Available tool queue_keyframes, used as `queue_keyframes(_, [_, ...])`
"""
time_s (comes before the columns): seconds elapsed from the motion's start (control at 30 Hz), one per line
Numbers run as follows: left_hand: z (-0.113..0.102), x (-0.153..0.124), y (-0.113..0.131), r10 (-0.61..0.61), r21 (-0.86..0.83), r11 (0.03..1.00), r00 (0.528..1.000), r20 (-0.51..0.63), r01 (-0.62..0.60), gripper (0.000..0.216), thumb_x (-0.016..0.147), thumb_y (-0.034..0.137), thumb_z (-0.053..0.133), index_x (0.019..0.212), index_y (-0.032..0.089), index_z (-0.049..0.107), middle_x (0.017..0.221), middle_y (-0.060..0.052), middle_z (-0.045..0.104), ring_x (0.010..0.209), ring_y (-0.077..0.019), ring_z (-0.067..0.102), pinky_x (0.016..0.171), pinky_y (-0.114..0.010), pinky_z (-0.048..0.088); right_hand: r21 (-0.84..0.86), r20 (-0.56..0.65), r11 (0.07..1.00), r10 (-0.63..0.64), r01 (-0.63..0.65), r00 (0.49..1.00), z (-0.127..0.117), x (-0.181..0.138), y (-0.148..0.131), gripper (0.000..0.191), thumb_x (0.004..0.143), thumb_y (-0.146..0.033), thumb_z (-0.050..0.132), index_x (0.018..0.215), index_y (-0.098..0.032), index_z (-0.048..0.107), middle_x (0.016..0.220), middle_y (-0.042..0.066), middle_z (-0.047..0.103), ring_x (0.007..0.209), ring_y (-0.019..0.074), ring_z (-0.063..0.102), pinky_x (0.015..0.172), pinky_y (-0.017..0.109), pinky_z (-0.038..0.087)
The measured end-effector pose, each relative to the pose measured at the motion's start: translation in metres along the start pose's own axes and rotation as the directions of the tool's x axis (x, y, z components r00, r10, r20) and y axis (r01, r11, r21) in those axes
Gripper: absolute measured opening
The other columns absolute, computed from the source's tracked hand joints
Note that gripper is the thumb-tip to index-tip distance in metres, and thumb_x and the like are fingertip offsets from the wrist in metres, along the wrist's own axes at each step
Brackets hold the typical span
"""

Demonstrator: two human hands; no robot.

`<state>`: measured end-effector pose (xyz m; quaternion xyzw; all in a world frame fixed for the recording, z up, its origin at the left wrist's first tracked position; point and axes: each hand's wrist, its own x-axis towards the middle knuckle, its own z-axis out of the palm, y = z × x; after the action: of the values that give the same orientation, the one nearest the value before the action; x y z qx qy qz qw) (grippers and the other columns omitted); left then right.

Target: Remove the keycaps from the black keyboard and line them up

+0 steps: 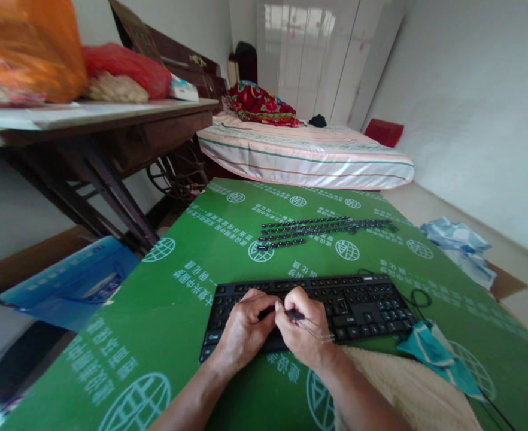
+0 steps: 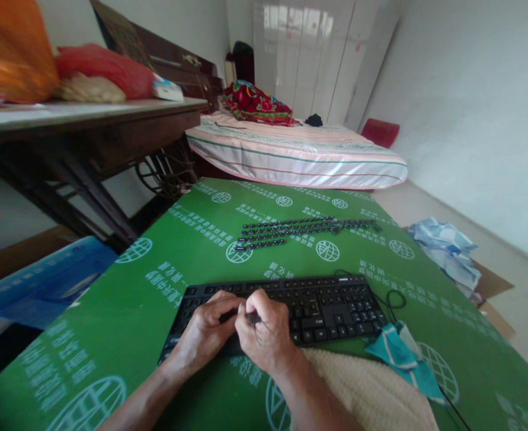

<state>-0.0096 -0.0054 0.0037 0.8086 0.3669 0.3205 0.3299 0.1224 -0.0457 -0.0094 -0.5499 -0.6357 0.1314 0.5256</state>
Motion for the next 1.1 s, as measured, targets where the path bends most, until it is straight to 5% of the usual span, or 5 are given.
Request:
queue_keyframes(0.2, [0.000, -0.002, -0.007, -0.154, -0.100, 0.984, 0.984, -0.089, 0.145, 0.021, 0.074, 0.024, 0.061, 0.093, 0.019, 0.069, 0.078, -0.003, 0.064, 0.075, -0.0166, 0.061, 0.068, -0.026, 0.048, -0.062, -0.068, 0.997, -0.057, 0.053, 0.996, -0.009, 0.005, 0.000, 0.024, 0.080, -0.020, 0.052, 0.063, -0.021, 0.035, 0.052, -0.007, 0.035, 0.045, 0.0075, 0.037, 0.048, 0.020, 0.033])
queue_keyframes(0.47, [-0.002, 0.000, -0.009, -0.284, -0.270, 0.932, 0.951, -0.121, 0.243, 0.018, 0.069, 0.032, 0.067, 0.078, 0.017, 0.070, 0.070, -0.001, 0.063, 0.068, -0.0156, 0.057, 0.064, -0.025, 0.047, -0.076, -0.075, 0.979, -0.197, 0.192, 0.977, -0.021, 0.014, -0.001, 0.015, 0.079, -0.013, 0.048, 0.069, -0.020, 0.040, 0.077, 0.005, 0.054, 0.076, 0.0160, 0.054, 0.071, 0.030, 0.045])
queue_keyframes(0.7, [-0.002, -0.001, -0.005, -0.337, -0.379, 0.886, 0.932, -0.132, 0.266, 0.018, 0.067, 0.032, 0.069, 0.077, 0.017, 0.071, 0.073, -0.002, 0.066, 0.070, -0.0164, 0.058, 0.064, -0.025, 0.048, -0.079, -0.008, 0.990, -0.120, 0.119, 0.993, -0.020, 0.009, -0.004, 0.013, 0.079, -0.013, 0.046, 0.069, -0.020, 0.041, 0.070, 0.003, 0.055, 0.066, 0.0140, 0.053, 0.066, 0.027, 0.043])
queue_keyframes(0.97, [-0.003, 0.000, -0.003, -0.380, -0.461, 0.840, 0.917, -0.120, 0.288, 0.016, 0.065, 0.028, 0.071, 0.076, 0.017, 0.072, 0.073, -0.001, 0.067, 0.067, -0.0145, 0.058, 0.060, -0.022, 0.048, 0.092, 0.048, 0.989, 0.115, -0.119, 0.992, -0.017, 0.004, -0.006, 0.019, 0.089, -0.024, 0.039, 0.070, -0.021, 0.039, 0.052, -0.006, 0.040, 0.045, 0.0086, 0.040, 0.047, 0.020, 0.032])
queue_keyframes(1.1, [-0.002, -0.001, -0.005, -0.401, -0.473, 0.826, 0.910, -0.109, 0.307, 0.018, 0.065, 0.028, 0.072, 0.077, 0.016, 0.071, 0.070, -0.001, 0.065, 0.062, -0.0132, 0.057, 0.056, -0.021, 0.046, 0.156, 0.002, 0.983, 0.095, -0.094, 0.995, -0.020, 0.004, -0.010, 0.020, 0.092, -0.025, 0.034, 0.079, -0.020, 0.048, 0.052, -0.006, 0.040, 0.044, 0.0081, 0.040, 0.046, 0.019, 0.033])
